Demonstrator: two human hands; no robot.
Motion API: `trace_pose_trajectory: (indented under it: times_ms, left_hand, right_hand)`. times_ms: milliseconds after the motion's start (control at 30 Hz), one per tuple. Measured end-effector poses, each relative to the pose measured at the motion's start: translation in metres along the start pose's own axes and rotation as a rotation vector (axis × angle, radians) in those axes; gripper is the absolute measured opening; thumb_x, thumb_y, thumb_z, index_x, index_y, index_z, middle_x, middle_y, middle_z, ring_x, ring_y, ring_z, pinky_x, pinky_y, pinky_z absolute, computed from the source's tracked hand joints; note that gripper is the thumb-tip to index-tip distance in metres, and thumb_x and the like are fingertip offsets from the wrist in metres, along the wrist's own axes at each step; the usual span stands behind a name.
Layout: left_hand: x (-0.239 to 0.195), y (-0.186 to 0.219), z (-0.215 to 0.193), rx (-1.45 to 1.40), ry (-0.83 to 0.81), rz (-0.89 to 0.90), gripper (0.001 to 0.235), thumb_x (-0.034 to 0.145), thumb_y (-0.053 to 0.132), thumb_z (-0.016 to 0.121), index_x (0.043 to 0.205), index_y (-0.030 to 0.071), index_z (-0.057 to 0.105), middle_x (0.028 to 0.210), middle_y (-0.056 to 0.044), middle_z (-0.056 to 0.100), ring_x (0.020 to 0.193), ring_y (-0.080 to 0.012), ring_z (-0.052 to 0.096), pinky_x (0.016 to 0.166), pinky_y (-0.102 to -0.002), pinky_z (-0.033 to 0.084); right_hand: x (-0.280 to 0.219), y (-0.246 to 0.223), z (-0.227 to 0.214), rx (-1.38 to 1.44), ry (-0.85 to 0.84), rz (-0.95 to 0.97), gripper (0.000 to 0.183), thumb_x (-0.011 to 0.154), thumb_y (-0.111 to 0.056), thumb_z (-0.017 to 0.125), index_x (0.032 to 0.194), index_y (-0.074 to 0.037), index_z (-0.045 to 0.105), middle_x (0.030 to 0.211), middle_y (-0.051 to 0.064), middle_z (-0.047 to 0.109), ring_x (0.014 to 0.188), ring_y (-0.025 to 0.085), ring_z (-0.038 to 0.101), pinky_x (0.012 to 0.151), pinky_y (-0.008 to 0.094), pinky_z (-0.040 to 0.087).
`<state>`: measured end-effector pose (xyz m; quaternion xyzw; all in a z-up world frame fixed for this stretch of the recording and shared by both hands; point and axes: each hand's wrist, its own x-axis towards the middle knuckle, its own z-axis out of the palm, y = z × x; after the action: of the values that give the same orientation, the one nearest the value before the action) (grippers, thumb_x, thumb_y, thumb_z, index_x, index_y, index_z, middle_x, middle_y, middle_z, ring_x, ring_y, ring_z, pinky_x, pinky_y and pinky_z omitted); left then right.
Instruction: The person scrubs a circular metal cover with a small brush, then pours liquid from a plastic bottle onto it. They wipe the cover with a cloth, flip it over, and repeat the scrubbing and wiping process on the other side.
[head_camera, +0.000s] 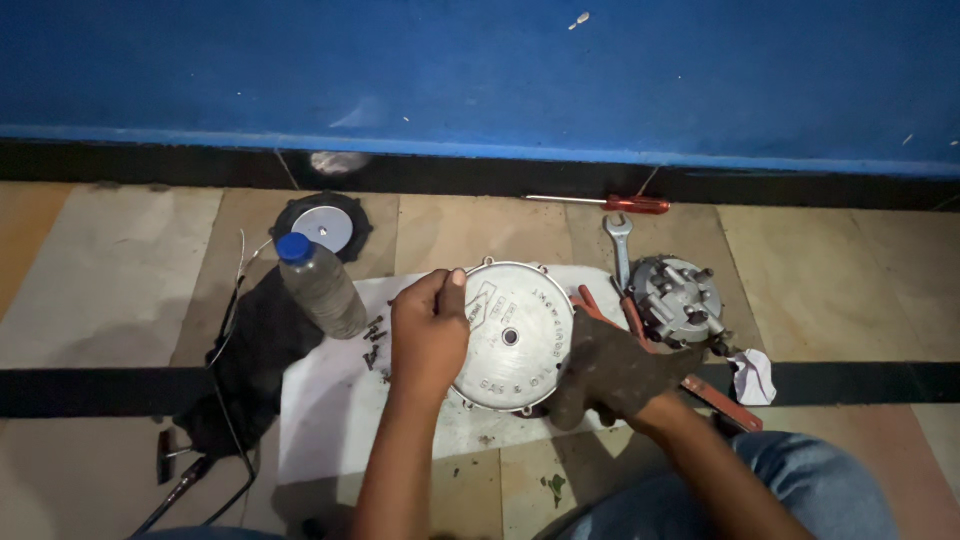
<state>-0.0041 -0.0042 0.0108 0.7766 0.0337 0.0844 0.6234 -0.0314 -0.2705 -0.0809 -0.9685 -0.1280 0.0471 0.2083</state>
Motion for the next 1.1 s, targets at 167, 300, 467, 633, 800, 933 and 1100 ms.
trace_pose_trajectory:
  times_ms: [167, 300, 467, 633, 800, 933, 1100]
  left_hand:
    - [0.001, -0.003, -0.006, -0.017, -0.164, 0.021, 0.035, 0.102, 0.022, 0.058, 0.075, -0.002, 0.058, 0.058, -0.003, 0.045, 0.057, -0.0104, 0.038, 0.053, -0.033, 0.038]
    - [0.000, -0.007, -0.003, -0.029, -0.167, -0.012, 0.039, 0.102, 0.022, 0.058, 0.072, -0.003, 0.054, 0.057, -0.004, 0.045, 0.055, -0.0117, 0.038, 0.052, -0.035, 0.036]
    - [-0.002, -0.007, 0.004, -0.008, -0.055, 0.039, 0.036, 0.101, 0.020, 0.058, 0.074, -0.002, 0.054, 0.057, -0.006, 0.045, 0.056, -0.0129, 0.037, 0.052, -0.035, 0.036]
    - [-0.002, -0.010, 0.003, 0.031, -0.019, 0.035, 0.036, 0.101, 0.020, 0.059, 0.074, -0.003, 0.054, 0.057, -0.007, 0.044, 0.056, -0.0134, 0.037, 0.053, -0.035, 0.036]
    - [0.001, -0.013, 0.001, -0.144, -0.017, -0.001, 0.032, 0.102, 0.018, 0.056, 0.077, -0.001, 0.060, 0.059, 0.000, 0.047, 0.059, -0.0081, 0.039, 0.054, -0.031, 0.038]
    - [0.001, -0.016, 0.003, -0.224, -0.002, -0.032, 0.034, 0.103, 0.019, 0.056, 0.075, 0.000, 0.058, 0.061, 0.003, 0.044, 0.060, -0.0069, 0.037, 0.054, -0.030, 0.035]
    - [0.003, -0.022, 0.003, -0.239, 0.016, -0.031, 0.033, 0.103, 0.020, 0.057, 0.075, 0.001, 0.059, 0.062, 0.004, 0.045, 0.059, -0.0064, 0.037, 0.053, -0.029, 0.035]
  right_hand:
    - [0.000, 0.004, 0.007, 0.003, 0.012, -0.019, 0.061, 0.081, -0.007, 0.064, 0.141, -0.006, 0.053, 0.132, 0.013, 0.068, 0.117, 0.023, 0.067, 0.122, 0.041, 0.021]
    - [-0.002, 0.006, 0.004, 0.372, -0.004, 0.119, 0.072, 0.086, -0.006, 0.057, 0.157, -0.006, 0.044, 0.134, 0.009, 0.072, 0.113, 0.018, 0.075, 0.130, 0.038, 0.016]
    - [0.001, 0.003, -0.011, 0.002, -0.298, 0.297, 0.073, 0.073, -0.022, 0.070, 0.143, -0.005, 0.055, 0.126, 0.018, 0.071, 0.113, 0.030, 0.070, 0.103, 0.036, 0.044]
    - [-0.002, -0.005, -0.014, 0.164, -0.067, 0.050, 0.065, 0.077, -0.023, 0.068, 0.137, 0.000, 0.056, 0.119, 0.021, 0.072, 0.104, 0.031, 0.072, 0.093, 0.037, 0.048]
    - [-0.011, 0.012, -0.016, 0.389, -0.206, 0.065, 0.057, 0.081, -0.024, 0.066, 0.130, 0.004, 0.057, 0.111, 0.024, 0.072, 0.095, 0.033, 0.073, 0.084, 0.038, 0.051]
    - [-0.022, 0.032, -0.015, 0.882, -0.255, 0.182, 0.053, 0.084, -0.024, 0.065, 0.125, 0.008, 0.058, 0.105, 0.026, 0.072, 0.088, 0.034, 0.073, 0.076, 0.039, 0.054]
    - [-0.024, 0.032, -0.003, 1.453, -0.195, 0.241, 0.049, 0.089, -0.025, 0.063, 0.119, 0.013, 0.060, 0.098, 0.030, 0.073, 0.079, 0.035, 0.074, 0.067, 0.040, 0.058]
